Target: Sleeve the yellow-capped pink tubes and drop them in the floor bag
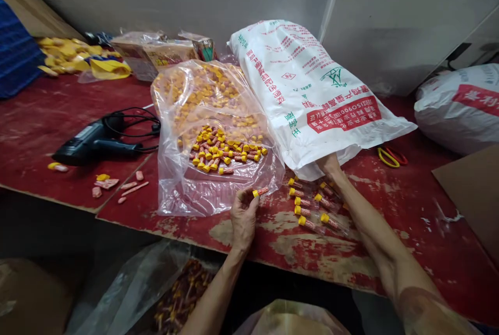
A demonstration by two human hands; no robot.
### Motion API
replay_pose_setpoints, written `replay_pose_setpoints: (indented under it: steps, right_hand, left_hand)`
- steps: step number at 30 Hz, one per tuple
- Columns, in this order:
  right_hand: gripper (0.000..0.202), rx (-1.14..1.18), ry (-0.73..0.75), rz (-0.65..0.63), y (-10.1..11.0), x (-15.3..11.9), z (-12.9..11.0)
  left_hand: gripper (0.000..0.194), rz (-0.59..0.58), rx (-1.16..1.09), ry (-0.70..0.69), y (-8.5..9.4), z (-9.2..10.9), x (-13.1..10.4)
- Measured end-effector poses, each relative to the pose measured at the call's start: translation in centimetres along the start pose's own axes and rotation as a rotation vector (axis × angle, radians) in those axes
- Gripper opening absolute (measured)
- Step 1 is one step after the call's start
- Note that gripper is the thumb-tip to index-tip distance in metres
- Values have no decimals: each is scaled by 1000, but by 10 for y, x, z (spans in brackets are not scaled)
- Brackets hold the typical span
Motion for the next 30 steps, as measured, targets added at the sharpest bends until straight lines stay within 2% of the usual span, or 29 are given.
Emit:
replay_pose_setpoints:
  steps: [3, 7, 9, 13, 16, 20, 23, 25, 27, 30]
  right_hand:
    - [43, 131, -144, -89, 23, -45, 15]
    - [40, 815, -446, -343, 23, -111, 19]
    - [36, 1064, -511, -304, 19, -129, 16]
    - [33, 1295, -575, -52, 12, -145, 15]
    - [30, 1311, -531, 64, 10, -159, 13]
    - [24, 1206, -435, 220, 17, -175, 15]
    - [25, 1198, -445, 380, 24, -181, 25]
    - [25, 1170, -448, 439, 27, -183, 29]
    - [24, 1084, -434, 399, 25, -185, 27]
    - [27, 897, -386, 235, 23, -189, 16]
  left_hand:
    - [23, -68, -100, 96, -17, 1, -16]
    - [22, -187, -211, 234, -45, 8, -45]
    - [23, -217, -252, 284, -58, 10, -61]
    - [25, -227, -305, 343, -75, 11, -87]
    - [27, -199, -335, 384, -81, 9, -97]
    - [28, -151, -345, 379, -81, 11, -100]
    - [29, -142, -353, 373, -82, 12, -100]
    - [29, -142, -350, 372, -83, 12, -102]
    - [28, -148, -344, 366, -84, 11, -105]
    - [27, -126, -320, 334, -81, 10, -104]
Point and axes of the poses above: each hand's wrist, its own x-axis towards the middle knuckle, its own y-axis out of the back of the hand, z = x × y, the point moved 5 cm from there along x, towards the middle knuckle, and after that the axes turned 15 degrees about -y, right-handed, at the moved point
